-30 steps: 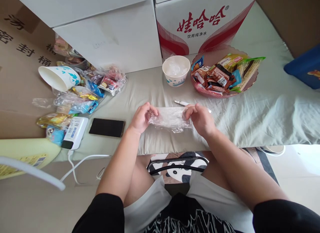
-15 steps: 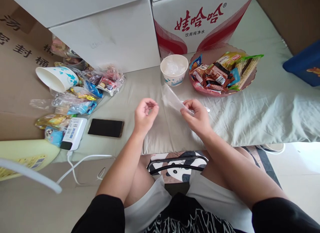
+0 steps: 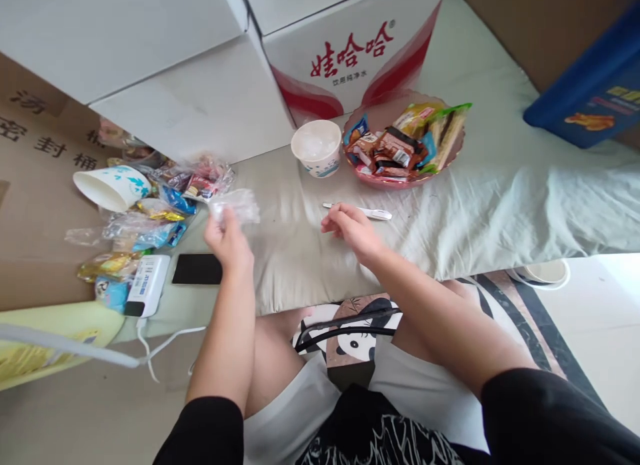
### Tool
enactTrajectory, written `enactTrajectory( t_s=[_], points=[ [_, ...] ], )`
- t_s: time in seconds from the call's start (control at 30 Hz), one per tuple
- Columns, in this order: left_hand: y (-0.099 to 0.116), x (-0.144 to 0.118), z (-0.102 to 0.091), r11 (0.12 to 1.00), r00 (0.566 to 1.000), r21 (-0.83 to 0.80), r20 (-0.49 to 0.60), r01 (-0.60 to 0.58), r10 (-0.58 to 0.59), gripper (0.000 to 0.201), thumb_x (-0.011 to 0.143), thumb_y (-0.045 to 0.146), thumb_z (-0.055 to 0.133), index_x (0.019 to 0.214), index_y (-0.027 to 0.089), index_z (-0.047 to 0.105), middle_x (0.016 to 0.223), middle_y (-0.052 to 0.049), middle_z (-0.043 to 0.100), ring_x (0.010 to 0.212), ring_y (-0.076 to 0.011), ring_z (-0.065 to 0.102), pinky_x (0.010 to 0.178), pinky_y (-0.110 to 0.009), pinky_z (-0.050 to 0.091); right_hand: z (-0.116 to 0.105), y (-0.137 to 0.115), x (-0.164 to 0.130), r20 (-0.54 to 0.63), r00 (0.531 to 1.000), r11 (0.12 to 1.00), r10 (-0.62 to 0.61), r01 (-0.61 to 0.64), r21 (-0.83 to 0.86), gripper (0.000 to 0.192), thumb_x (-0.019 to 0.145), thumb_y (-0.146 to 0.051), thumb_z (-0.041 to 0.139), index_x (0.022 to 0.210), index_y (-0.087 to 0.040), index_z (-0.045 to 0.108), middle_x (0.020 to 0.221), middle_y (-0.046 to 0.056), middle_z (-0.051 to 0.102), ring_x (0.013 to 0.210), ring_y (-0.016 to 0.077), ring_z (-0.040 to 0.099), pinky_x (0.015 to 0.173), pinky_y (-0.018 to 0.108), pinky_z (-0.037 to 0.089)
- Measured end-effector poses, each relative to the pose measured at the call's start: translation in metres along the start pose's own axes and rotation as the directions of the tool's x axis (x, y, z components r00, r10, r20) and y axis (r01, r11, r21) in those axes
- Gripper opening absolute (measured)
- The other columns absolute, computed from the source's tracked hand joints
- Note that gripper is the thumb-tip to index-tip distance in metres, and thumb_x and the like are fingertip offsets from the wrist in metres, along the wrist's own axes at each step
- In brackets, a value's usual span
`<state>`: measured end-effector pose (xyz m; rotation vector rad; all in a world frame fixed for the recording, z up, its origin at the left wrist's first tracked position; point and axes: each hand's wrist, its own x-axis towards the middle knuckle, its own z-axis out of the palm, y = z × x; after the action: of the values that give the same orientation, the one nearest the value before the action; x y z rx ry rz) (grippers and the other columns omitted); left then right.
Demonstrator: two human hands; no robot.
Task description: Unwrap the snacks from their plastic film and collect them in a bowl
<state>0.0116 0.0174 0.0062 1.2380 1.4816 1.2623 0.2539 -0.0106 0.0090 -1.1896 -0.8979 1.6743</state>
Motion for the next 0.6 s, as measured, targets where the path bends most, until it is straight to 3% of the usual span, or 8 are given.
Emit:
enactTrajectory(
  t_s=[0.07,0.13,0.33,0.37,0.43,0.5,0.57,0.6],
  points=[
    [-0.002,0.004,-0.002,0.989,0.97,0.019,-0.194,-0.147,0.148,0.029,0.096,0.055,0.048,0.104,0.028,0.052,0.091,0.006,0.065,0.107,-0.016,0.059,0.074,-0.029,0.04,-0.001,0.001,0.006,0.049,0.996,0.993,-0.072,0.076,-0.088,0.011,0.083,-0.03,0.053,0.076,-0.022,0.054,0.076,-0.002,0.066,0.075,0.0143,0.063,0.074,0.028,0.043],
    [-0.001,0.004,0.009,0.96,0.896,0.082,-0.346,-0.267,0.279,0.018,0.091,0.042,0.057,0.096,0.026,0.051,0.093,0.004,0.065,0.106,-0.018,0.06,0.073,-0.031,0.041,-0.001,0.002,0.01,0.096,0.985,0.973,-0.147,0.161,-0.163,0.01,0.084,-0.028,0.052,0.075,-0.022,0.054,0.072,-0.003,0.063,0.073,0.0137,0.059,0.073,0.028,0.043],
    [0.05,0.035,0.088,0.883,0.814,0.301,-0.361,-0.361,0.456,0.023,0.085,0.019,0.063,0.077,0.022,0.041,0.094,0.001,0.059,0.121,-0.0212,0.054,0.091,-0.036,0.043,0.001,-0.003,0.006,0.163,0.975,0.941,-0.149,0.19,-0.281,0.012,0.086,-0.027,0.051,0.075,-0.023,0.052,0.071,-0.004,0.059,0.07,0.0145,0.054,0.066,0.027,0.039],
    [0.064,0.046,0.103,0.87,0.828,0.317,-0.306,-0.378,0.471,0.025,0.081,0.017,0.067,0.078,0.022,0.043,0.096,0.0,0.061,0.121,-0.0217,0.055,0.094,-0.036,0.045,0.001,-0.004,0.006,0.168,0.975,0.939,-0.147,0.191,-0.286,0.012,0.086,-0.026,0.05,0.075,-0.023,0.052,0.071,-0.004,0.058,0.069,0.0146,0.053,0.065,0.028,0.038],
    [0.09,0.07,0.133,0.799,0.9,0.469,-0.02,-0.376,0.436,0.022,0.078,0.01,0.07,0.081,0.02,0.05,0.101,-0.003,0.065,0.123,-0.0253,0.057,0.103,-0.038,0.045,-0.001,-0.005,0.006,0.17,0.974,0.938,-0.152,0.196,-0.286,0.011,0.086,-0.026,0.05,0.075,-0.024,0.052,0.07,-0.004,0.058,0.068,0.015,0.051,0.064,0.028,0.037],
    [0.109,0.091,0.16,0.649,0.935,0.687,0.136,-0.327,0.327,0.023,0.071,-0.001,0.069,0.079,0.017,0.057,0.095,-0.005,0.067,0.119,-0.029,0.061,0.11,-0.043,0.04,-0.003,-0.006,0.006,0.166,0.973,0.939,-0.158,0.2,-0.279,0.01,0.085,-0.026,0.051,0.076,-0.024,0.052,0.07,-0.003,0.058,0.068,0.0153,0.051,0.064,0.028,0.037],
    [0.118,0.107,0.179,0.574,0.968,0.787,0.248,-0.227,0.043,0.02,0.068,-0.003,0.069,0.072,0.014,0.06,0.083,-0.006,0.067,0.112,-0.0315,0.065,0.109,-0.047,0.042,-0.005,-0.008,0.006,0.162,0.973,0.943,-0.163,0.202,-0.266,0.01,0.085,-0.026,0.052,0.076,-0.024,0.052,0.071,-0.003,0.058,0.069,0.0153,0.052,0.065,0.029,0.037],
    [0.12,0.113,0.185,0.595,0.948,0.787,0.292,-0.163,-0.127,0.017,0.069,-0.001,0.071,0.07,0.013,0.062,0.08,-0.006,0.068,0.108,-0.0307,0.067,0.106,-0.047,0.045,-0.006,-0.009,0.007,0.161,0.974,0.945,-0.162,0.2,-0.259,0.01,0.086,-0.025,0.052,0.076,-0.024,0.052,0.072,-0.003,0.059,0.069,0.0152,0.052,0.066,0.029,0.037]
  ],
)
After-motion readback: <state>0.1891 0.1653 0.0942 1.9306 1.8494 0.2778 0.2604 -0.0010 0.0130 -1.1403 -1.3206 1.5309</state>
